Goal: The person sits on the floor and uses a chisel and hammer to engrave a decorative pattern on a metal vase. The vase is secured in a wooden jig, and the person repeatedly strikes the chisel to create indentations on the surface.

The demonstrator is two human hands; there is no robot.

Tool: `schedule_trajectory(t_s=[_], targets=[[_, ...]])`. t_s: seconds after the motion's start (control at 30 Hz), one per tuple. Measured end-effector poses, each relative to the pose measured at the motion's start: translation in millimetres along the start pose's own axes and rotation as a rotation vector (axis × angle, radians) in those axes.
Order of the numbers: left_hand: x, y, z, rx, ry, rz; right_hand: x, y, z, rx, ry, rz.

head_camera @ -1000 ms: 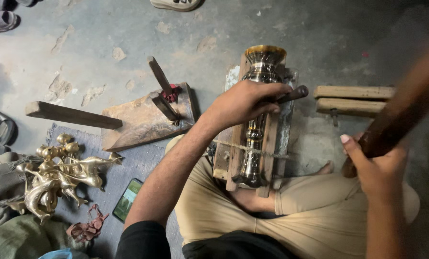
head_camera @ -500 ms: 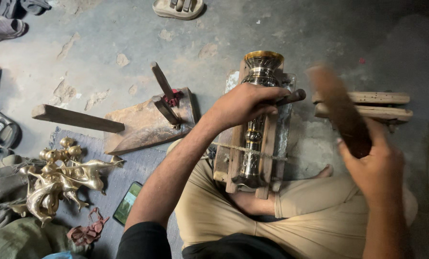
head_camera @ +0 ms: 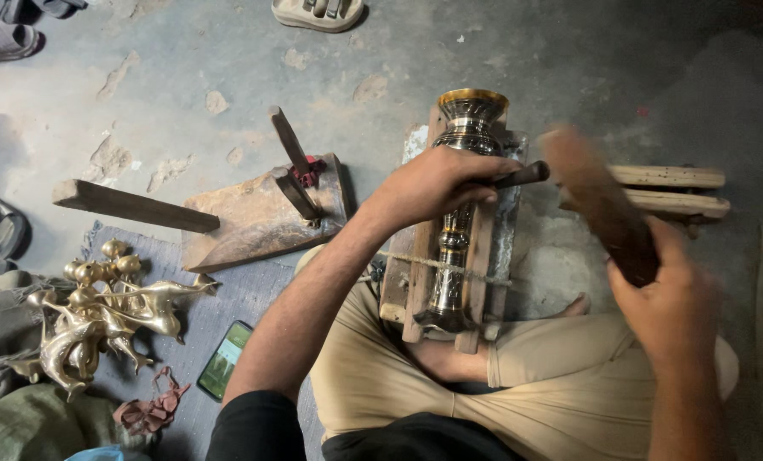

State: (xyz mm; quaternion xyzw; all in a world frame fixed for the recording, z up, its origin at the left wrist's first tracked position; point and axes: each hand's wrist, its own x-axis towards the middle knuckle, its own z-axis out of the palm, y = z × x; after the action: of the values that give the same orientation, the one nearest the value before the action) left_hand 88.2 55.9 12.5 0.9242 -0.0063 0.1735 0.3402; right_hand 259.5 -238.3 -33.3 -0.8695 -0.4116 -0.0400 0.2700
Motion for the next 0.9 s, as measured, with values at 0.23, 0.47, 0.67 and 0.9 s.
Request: schedule_trajectory(t_s=[0.23, 0.47, 0.67, 0.9], targets=[[-1.8, -6.4, 1.7, 0.001, 0.007, 0.021, -9.6, 0.5, 0.8, 0.175, 0.037, 0.005], [-6.3, -10.0, -0.9, -0.014, 0.003, 0.023, -16.4, 9.7, 3.9, 0.195, -0.007, 0.091], [-1.1, -8.5, -0.2, 0.015, -0.057, 0.009, -37.3, 7.5, 26.3, 0.249, 0.099, 0.068], [-22.7, -2.6, -8.9, -0.096, 0.152, 0.074, -59.7, -18.5, 23.7, 0.181, -0.145, 0.126]])
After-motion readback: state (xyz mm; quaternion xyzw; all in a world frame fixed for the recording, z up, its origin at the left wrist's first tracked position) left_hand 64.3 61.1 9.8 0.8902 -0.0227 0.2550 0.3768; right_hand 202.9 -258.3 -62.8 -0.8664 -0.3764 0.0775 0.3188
